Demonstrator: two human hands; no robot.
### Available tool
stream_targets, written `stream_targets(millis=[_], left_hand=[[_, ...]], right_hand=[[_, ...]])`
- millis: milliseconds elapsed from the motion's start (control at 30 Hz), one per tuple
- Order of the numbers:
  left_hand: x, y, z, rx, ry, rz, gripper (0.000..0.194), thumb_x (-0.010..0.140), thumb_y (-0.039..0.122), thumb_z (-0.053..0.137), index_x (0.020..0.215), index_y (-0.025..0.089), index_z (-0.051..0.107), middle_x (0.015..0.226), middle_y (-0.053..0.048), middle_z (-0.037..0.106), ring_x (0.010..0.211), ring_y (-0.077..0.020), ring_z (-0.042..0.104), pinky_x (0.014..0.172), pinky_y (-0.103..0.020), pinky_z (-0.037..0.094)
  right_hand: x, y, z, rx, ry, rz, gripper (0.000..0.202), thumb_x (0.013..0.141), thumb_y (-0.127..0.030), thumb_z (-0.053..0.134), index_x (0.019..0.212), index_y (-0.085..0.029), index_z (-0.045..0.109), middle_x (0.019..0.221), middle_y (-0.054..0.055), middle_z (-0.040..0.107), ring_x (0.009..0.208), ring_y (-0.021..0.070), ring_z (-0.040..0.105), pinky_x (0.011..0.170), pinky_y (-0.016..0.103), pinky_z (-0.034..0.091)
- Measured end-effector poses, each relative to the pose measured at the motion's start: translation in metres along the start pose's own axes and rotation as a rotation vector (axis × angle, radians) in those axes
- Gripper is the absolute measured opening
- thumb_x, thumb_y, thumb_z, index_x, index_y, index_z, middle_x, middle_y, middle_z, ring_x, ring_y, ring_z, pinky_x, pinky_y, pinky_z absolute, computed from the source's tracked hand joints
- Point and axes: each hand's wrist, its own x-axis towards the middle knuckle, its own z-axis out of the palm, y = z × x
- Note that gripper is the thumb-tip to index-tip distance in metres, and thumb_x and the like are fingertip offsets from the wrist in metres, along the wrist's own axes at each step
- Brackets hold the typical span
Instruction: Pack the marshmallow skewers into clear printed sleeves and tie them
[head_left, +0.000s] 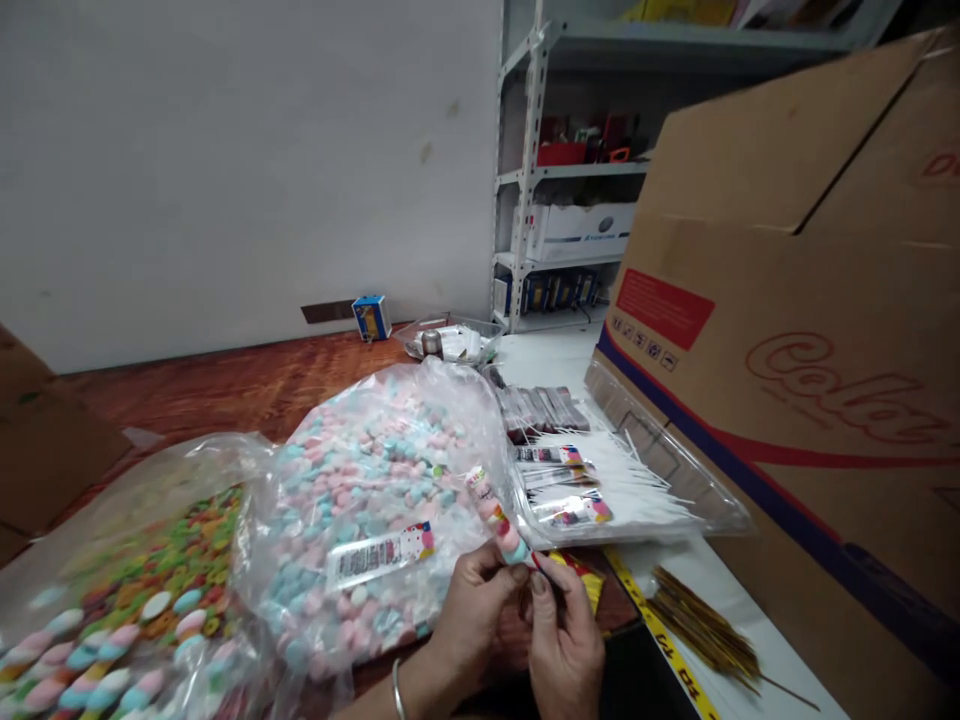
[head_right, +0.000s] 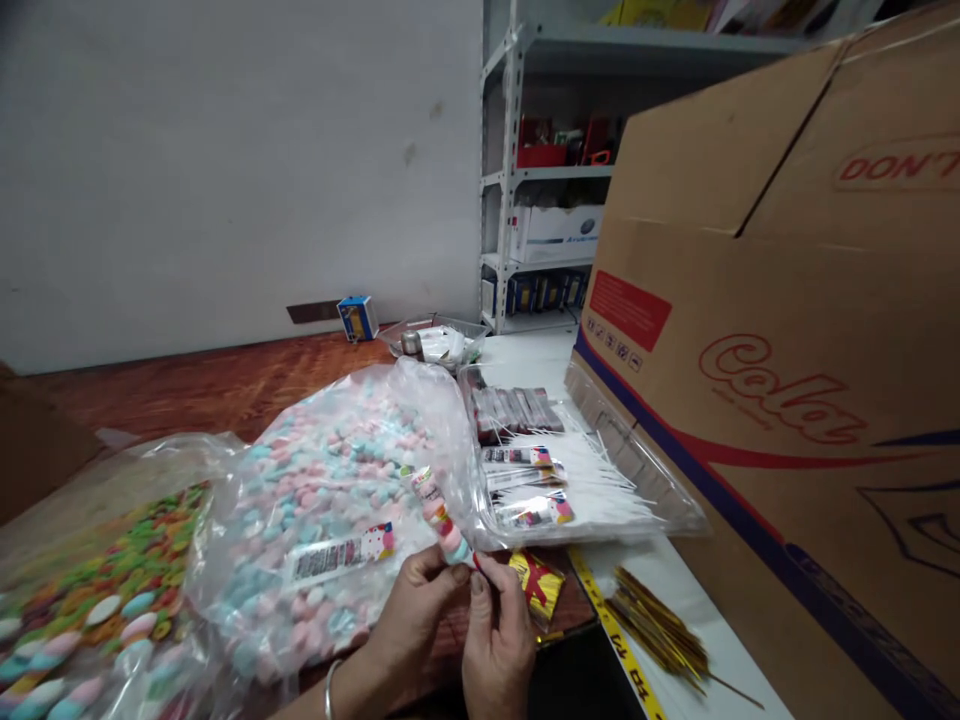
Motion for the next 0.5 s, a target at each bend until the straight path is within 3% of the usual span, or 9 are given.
stream_targets(millis=[133,233,333,433,500], left_hand=[[0.003,0.009,0.012,0.000,0.008,0.023,0.037,0.057,0.035,0.095,0.081,0.012,0.080,0.075,-0.008,0.075,0.071,-0.0207,0.068,0.080,-0.034,0.055],[0.002,0.004,0.015,-0.014,0.020,0.020,0.033,0.056,0.030,0.095,0.078,0.012,0.079,0.078,-0.008,0.076,0.073,-0.0208,0.069,0.077,-0.032,0.056],[-0.003,-0.010,0.011,-0.063,-0.059,-0.059,0.031,0.057,0.030,0.095,0.078,0.013,0.078,0.071,-0.006,0.073,0.061,-0.0169,0.066,0.066,-0.030,0.054],[-0.009,-0.025,0.004,-0.109,-0.195,-0.160,0.029,0.064,0.033,0.093,0.082,0.015,0.079,0.065,-0.004,0.069,0.053,-0.0135,0.061,0.059,-0.028,0.052],[-0.013,-0.030,0.000,-0.066,-0.241,-0.150,0.031,0.067,0.034,0.092,0.088,0.015,0.080,0.073,-0.006,0.071,0.062,-0.0151,0.065,0.064,-0.028,0.053]], right_hand=[[0.012,-0.003,-0.005,-0.002,0.069,-0.190,0.014,0.101,-0.025,0.057,0.099,-0.021,0.071,0.085,0.003,0.075,0.079,0.0134,0.072,0.078,0.021,0.057],[0.011,-0.006,-0.016,0.077,0.058,-0.131,0.013,0.100,-0.027,0.060,0.099,-0.022,0.072,0.087,0.003,0.076,0.083,0.0139,0.072,0.081,0.022,0.057],[0.005,-0.012,-0.027,0.388,-0.086,0.289,0.021,0.096,-0.041,0.065,0.091,-0.021,0.070,0.073,0.001,0.068,0.064,0.0122,0.065,0.059,0.021,0.054],[0.002,-0.019,-0.040,0.837,-0.246,0.843,0.042,0.082,-0.058,0.077,0.083,-0.020,0.061,0.055,-0.009,0.045,0.039,0.0038,0.034,0.036,0.015,0.033],[0.002,-0.021,-0.052,1.051,-0.344,1.075,0.049,0.072,-0.057,0.086,0.083,-0.020,0.056,0.057,-0.012,0.042,0.039,0.0003,0.022,0.033,0.013,0.024]])
